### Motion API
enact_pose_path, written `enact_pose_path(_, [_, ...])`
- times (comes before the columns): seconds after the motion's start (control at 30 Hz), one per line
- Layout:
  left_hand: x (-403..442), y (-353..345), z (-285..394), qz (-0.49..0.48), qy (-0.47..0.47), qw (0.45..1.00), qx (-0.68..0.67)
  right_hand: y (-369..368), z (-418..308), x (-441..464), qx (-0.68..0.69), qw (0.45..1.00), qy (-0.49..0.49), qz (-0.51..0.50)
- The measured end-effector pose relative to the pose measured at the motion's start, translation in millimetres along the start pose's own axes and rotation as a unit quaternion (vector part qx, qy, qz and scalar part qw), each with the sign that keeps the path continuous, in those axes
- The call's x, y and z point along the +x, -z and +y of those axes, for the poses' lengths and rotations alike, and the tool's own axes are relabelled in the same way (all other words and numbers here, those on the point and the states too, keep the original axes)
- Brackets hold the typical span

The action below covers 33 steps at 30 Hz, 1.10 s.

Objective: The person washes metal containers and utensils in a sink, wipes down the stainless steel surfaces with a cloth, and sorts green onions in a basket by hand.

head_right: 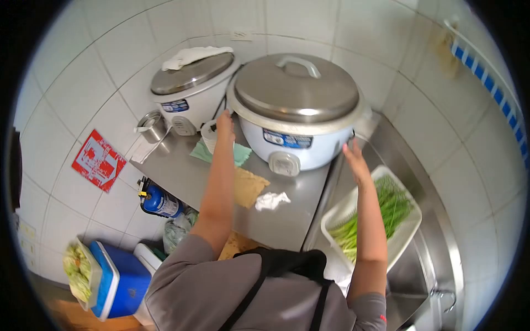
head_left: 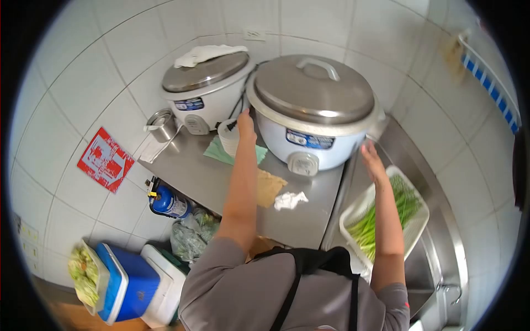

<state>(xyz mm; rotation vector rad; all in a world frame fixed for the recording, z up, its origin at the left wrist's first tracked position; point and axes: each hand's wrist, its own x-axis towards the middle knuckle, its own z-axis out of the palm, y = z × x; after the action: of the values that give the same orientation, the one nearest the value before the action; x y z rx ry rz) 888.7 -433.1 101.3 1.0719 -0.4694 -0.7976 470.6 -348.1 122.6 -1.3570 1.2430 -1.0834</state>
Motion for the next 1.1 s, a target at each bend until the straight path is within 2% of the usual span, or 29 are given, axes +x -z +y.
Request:
enact_pose_path(0.03, [21.7, -3.5, 0.7, 0.006, 0.040, 0.999, -0.008, -7.8, 2.0, 5.1, 0.011, 1.000, -0.008, -0.009])
enact_pose_path(0.13, [42.1, -20.1, 22.1, -0.091, 0.112, 0.985, -0.096, -23.9, 27.7, 31.4, 0.055, 0.997, 0.043, -0.033])
enact_pose_path(0.17, [59.6, -25.5, 16.5, -0.059, 0.126, 0.985, -0.105, -31.0, 32.4, 34.0, 0.055, 0.995, 0.075, -0.029])
enact_pose_path(0.23, [59.1, -37.8, 28.9, -0.070, 0.131, 0.973, -0.177, -33.2, 36.2, 36.7, 0.076, 0.994, 0.077, -0.020])
enact_pose_path(0.33, [64.8, -48.3, 16.3, -0.079, 0.023, 0.971, -0.226, -27.9, 35.6, 43.3, 0.067, 0.994, 0.083, -0.027])
enact_pose_path(0.47, [70.1, -44.5, 0.4, -0.051, 0.003, 0.966, -0.253, -27.4, 25.5, 34.6, 0.076, 0.994, 0.070, -0.033])
enact_pose_path(0.57, [59.4, -42.6, 12.4, -0.026, -0.022, 0.983, -0.178, -25.8, 25.9, 39.6, 0.061, 0.996, 0.055, -0.022])
enact_pose_path(0.6, [68.4, -41.5, 6.9, -0.025, -0.032, 0.985, -0.169, -30.9, 20.4, 35.6, 0.059, 0.995, 0.077, -0.005])
enact_pose_path(0.7, [59.2, -44.7, 19.8, -0.010, -0.017, 0.989, -0.146, -35.3, 13.7, 31.9, 0.037, 0.998, 0.059, -0.010])
enact_pose_path(0.8, [73.1, -36.0, 17.0, -0.071, 0.001, 0.990, -0.124, -47.3, 10.8, 29.2, 0.023, 0.997, 0.067, -0.007])
enact_pose_path(0.9, [62.1, -19.8, 51.8, -0.209, 0.129, 0.969, 0.018, -51.8, 11.3, 28.6, 0.016, 0.997, 0.072, -0.006])
enact_pose_path(0.97, [78.8, 6.1, 64.9, -0.220, 0.055, 0.926, 0.303, -46.7, 13.2, 32.6, 0.000, 0.997, 0.073, -0.010])
enact_pose_path(1.0, [84.2, 18.2, 83.9, -0.208, 0.002, 0.879, 0.428, -46.7, 7.9, 31.3, -0.002, 0.997, 0.073, -0.016])
enact_pose_path(1.07, [71.6, 15.7, 151.7, -0.169, 0.003, 0.899, 0.405, -42.0, 1.1, 31.9, -0.009, 0.999, 0.040, -0.030])
enact_pose_path(1.1, [77.6, 13.3, 173.9, -0.146, -0.086, 0.894, 0.416, -39.5, -0.5, 27.3, -0.013, 0.999, 0.018, -0.036])
